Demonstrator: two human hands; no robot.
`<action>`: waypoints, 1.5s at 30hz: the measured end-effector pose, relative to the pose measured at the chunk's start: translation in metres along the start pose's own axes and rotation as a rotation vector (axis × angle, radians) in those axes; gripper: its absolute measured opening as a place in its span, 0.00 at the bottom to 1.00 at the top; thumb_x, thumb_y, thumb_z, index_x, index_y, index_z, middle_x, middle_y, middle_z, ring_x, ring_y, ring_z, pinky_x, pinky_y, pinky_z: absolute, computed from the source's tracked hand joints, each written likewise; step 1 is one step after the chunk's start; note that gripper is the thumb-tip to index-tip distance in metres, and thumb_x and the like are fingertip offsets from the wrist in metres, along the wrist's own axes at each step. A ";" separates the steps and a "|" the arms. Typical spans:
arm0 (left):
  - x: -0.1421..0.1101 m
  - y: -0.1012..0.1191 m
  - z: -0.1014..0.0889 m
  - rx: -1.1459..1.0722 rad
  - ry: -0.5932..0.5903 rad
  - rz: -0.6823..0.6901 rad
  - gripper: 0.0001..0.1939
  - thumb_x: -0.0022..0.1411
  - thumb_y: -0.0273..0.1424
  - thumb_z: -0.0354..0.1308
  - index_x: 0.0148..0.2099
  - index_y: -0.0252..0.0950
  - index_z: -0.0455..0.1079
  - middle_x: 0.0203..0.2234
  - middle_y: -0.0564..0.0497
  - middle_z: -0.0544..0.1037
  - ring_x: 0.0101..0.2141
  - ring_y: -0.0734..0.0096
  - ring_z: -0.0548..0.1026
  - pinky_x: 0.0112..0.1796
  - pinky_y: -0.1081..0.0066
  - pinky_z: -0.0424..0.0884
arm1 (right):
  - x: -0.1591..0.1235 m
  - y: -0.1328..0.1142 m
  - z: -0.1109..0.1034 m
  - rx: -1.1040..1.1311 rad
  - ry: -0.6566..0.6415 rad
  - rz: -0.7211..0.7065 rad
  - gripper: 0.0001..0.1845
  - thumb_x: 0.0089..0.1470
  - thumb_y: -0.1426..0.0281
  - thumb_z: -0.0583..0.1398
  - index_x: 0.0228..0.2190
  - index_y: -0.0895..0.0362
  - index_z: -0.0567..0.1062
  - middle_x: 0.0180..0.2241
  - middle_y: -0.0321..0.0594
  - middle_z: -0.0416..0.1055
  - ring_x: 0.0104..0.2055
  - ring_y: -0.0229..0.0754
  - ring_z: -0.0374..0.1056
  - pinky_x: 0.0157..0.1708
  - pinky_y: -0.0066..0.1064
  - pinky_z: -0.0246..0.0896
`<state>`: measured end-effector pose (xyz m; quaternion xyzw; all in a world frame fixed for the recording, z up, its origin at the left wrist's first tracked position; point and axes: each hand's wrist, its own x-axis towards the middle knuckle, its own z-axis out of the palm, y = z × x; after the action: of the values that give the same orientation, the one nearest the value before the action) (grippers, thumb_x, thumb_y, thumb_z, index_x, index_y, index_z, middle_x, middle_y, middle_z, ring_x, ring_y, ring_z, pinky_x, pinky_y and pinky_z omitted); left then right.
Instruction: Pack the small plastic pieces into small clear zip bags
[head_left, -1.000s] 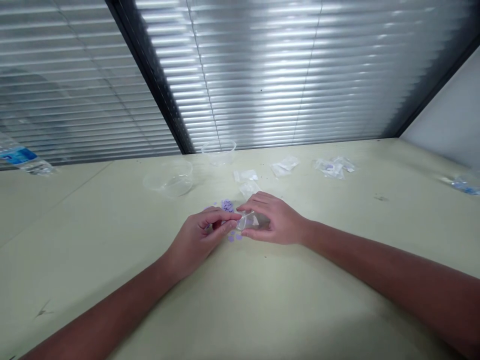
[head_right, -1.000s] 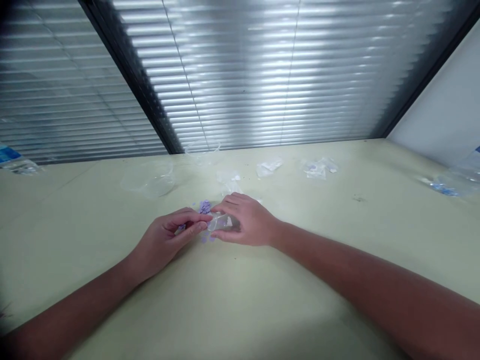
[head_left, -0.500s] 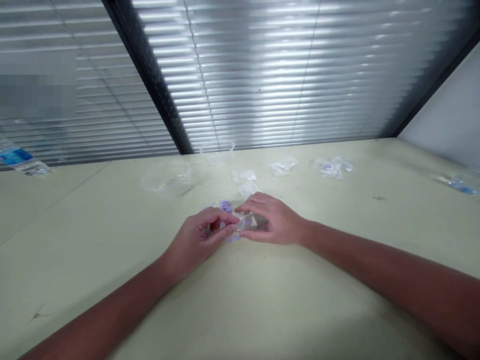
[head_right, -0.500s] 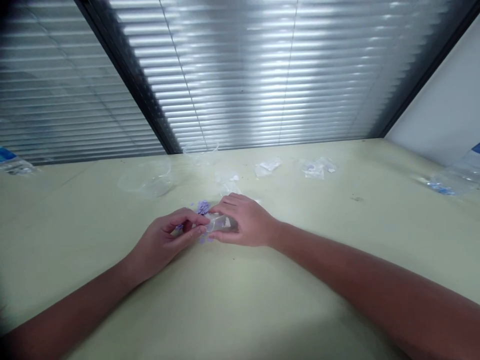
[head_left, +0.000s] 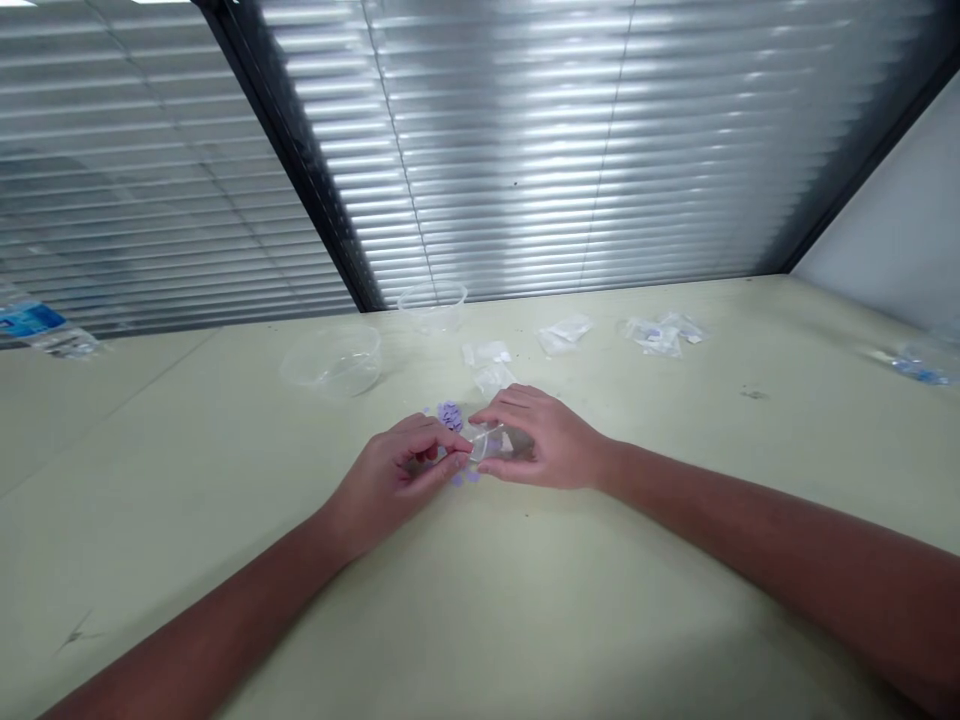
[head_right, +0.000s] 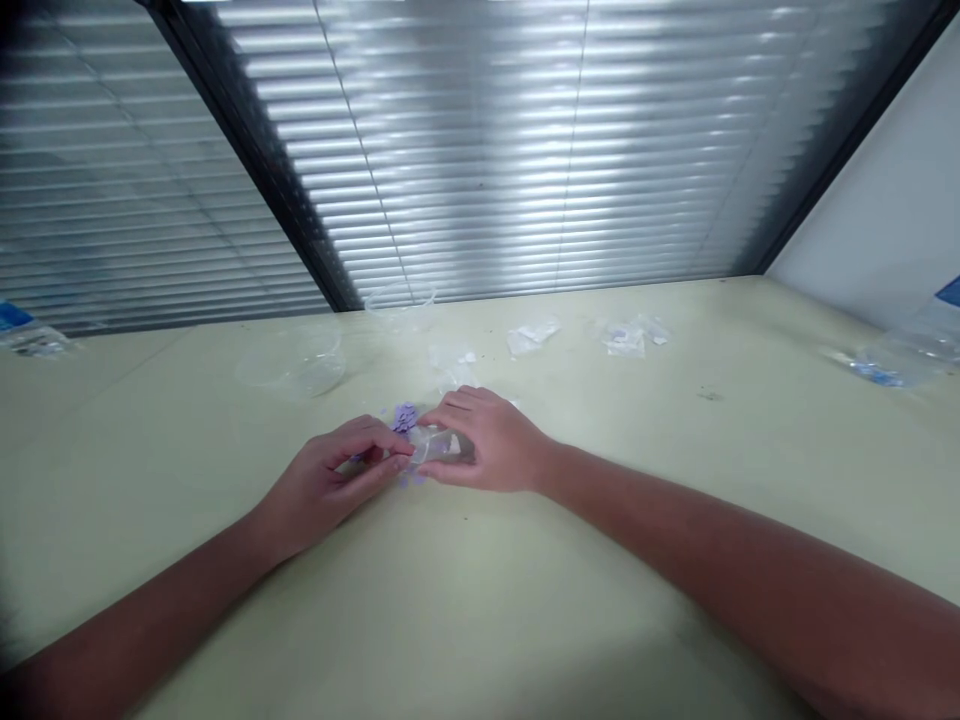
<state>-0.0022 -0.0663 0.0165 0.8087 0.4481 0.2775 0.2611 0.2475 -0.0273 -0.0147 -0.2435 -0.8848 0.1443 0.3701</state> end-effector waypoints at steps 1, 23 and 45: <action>0.000 -0.001 0.000 0.006 -0.007 0.017 0.10 0.70 0.38 0.59 0.44 0.43 0.80 0.33 0.51 0.76 0.31 0.72 0.71 0.30 0.73 0.66 | 0.000 0.000 0.000 -0.006 0.004 0.006 0.23 0.59 0.57 0.68 0.51 0.53 0.75 0.41 0.42 0.76 0.45 0.47 0.71 0.48 0.41 0.66; 0.008 -0.008 -0.005 0.173 0.026 0.188 0.08 0.70 0.35 0.59 0.44 0.42 0.80 0.37 0.50 0.81 0.39 0.65 0.75 0.39 0.68 0.72 | -0.001 0.002 0.000 -0.013 0.000 0.014 0.22 0.59 0.56 0.68 0.51 0.52 0.75 0.40 0.41 0.77 0.45 0.47 0.71 0.48 0.41 0.65; 0.006 -0.012 -0.004 0.190 -0.035 0.211 0.07 0.70 0.34 0.60 0.44 0.43 0.79 0.37 0.50 0.80 0.40 0.67 0.76 0.40 0.71 0.72 | 0.000 0.001 -0.002 -0.011 -0.040 0.024 0.22 0.59 0.56 0.68 0.51 0.52 0.76 0.39 0.41 0.76 0.45 0.48 0.71 0.49 0.41 0.65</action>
<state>-0.0090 -0.0549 0.0131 0.8772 0.3802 0.2454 0.1604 0.2490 -0.0263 -0.0137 -0.2532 -0.8898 0.1487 0.3493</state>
